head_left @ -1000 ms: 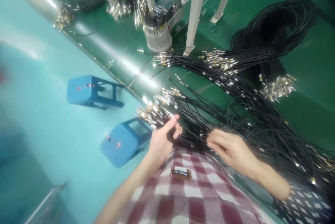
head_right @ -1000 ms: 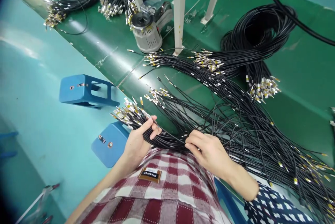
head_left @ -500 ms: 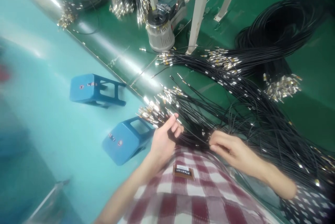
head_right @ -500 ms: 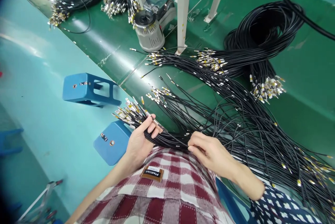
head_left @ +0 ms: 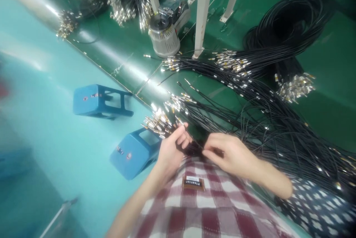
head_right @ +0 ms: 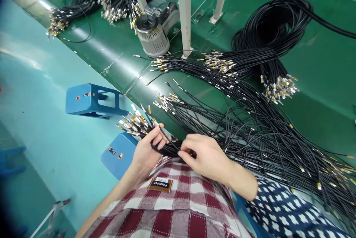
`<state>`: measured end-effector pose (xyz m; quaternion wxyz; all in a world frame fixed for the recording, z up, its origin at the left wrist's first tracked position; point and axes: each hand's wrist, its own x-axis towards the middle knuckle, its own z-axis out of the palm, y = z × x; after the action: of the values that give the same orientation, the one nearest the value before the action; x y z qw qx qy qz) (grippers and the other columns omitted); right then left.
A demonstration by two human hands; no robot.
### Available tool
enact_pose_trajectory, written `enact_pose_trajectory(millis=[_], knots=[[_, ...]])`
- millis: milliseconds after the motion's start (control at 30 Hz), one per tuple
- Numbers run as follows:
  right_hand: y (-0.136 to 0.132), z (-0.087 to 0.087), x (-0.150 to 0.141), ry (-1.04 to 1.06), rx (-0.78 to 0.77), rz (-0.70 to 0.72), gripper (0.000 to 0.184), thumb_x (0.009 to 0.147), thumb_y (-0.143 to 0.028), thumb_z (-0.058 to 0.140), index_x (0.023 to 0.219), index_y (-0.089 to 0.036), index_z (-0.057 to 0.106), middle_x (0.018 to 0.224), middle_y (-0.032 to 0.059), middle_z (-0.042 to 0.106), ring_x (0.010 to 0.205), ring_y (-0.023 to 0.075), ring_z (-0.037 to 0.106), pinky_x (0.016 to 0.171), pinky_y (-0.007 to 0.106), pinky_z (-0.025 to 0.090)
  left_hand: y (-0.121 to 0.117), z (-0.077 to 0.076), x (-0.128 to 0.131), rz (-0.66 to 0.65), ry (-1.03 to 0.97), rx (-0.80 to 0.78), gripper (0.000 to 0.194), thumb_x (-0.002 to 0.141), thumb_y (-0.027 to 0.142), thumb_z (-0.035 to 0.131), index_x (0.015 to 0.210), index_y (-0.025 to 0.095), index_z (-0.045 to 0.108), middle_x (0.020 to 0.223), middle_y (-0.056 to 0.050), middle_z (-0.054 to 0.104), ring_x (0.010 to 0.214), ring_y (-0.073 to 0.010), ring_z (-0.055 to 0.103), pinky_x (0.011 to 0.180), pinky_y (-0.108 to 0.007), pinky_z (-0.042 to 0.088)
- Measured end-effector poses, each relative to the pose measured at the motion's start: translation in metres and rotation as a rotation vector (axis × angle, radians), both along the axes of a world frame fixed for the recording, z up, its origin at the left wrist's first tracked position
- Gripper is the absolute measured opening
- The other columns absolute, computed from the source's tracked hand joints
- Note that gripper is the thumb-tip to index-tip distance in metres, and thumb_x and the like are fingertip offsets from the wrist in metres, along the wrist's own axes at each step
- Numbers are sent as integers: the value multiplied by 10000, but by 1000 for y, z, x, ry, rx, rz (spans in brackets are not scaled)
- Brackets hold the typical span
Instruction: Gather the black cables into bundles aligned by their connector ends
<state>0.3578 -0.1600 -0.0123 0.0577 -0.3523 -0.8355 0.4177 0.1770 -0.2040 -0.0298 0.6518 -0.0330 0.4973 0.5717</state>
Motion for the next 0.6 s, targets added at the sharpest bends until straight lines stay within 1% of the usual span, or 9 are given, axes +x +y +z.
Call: enact_pose_trajectory(millis=[100,200,267,300,400,500,533,567,600], knots=[[-5,-13,38,-71,-26,50,212,929,-310,518,799,-205,649,835,40,628,805,173,581,710,291,452,0,-4,-1,7,-32,12,171,771,247,717,856,106,675,499,94,273,457,-47,293,640,-231,436],[-5,-17,45,-42,-32,-10,196,913,-376,557,921,-214,667,978,67,638,916,192,590,812,322,472,1,-5,-1,15,-51,15,170,785,249,709,876,111,670,510,93,273,463,-49,300,645,-235,437],[-4,-14,32,26,-20,-13,236,909,-399,564,1010,-209,660,1029,80,642,959,196,588,848,322,467,2,-4,-1,35,-62,14,180,787,268,710,883,121,669,512,91,288,462,-50,308,620,-229,426],[-4,-13,22,49,-15,-5,238,924,-388,541,1013,-203,661,1000,78,653,931,188,593,827,311,466,2,-4,-1,36,-68,17,195,791,286,707,895,125,671,514,87,304,463,-51,317,598,-223,415],[4,-10,-5,30,-31,35,286,968,-322,448,871,-190,684,791,46,667,742,156,587,697,274,440,0,-4,-2,-3,-51,33,258,798,333,694,960,132,679,550,60,402,483,-61,367,571,-220,398],[28,-18,-20,-4,-236,128,380,971,-398,423,804,-199,701,718,20,675,653,137,586,648,250,419,-3,-7,-6,-64,-32,28,216,812,342,675,860,131,679,572,33,455,535,-85,434,639,-245,430],[39,-25,-25,-30,-287,99,410,966,-441,416,800,-202,705,731,18,686,653,136,594,646,245,418,-3,-8,-8,-75,-45,30,206,819,339,667,808,134,668,593,24,474,556,-90,451,653,-249,434],[52,-34,-31,-78,-305,23,434,957,-480,414,803,-200,707,752,23,698,662,140,603,645,244,417,-3,-10,-9,-75,-64,41,205,825,334,659,768,136,654,636,12,505,581,-93,466,662,-251,437],[63,-44,-38,-146,-277,-94,433,940,-507,433,816,-195,707,786,36,708,688,152,612,651,248,414,-3,-12,-10,-65,-84,61,203,828,321,654,743,138,641,705,-1,542,613,-94,483,672,-252,440]])
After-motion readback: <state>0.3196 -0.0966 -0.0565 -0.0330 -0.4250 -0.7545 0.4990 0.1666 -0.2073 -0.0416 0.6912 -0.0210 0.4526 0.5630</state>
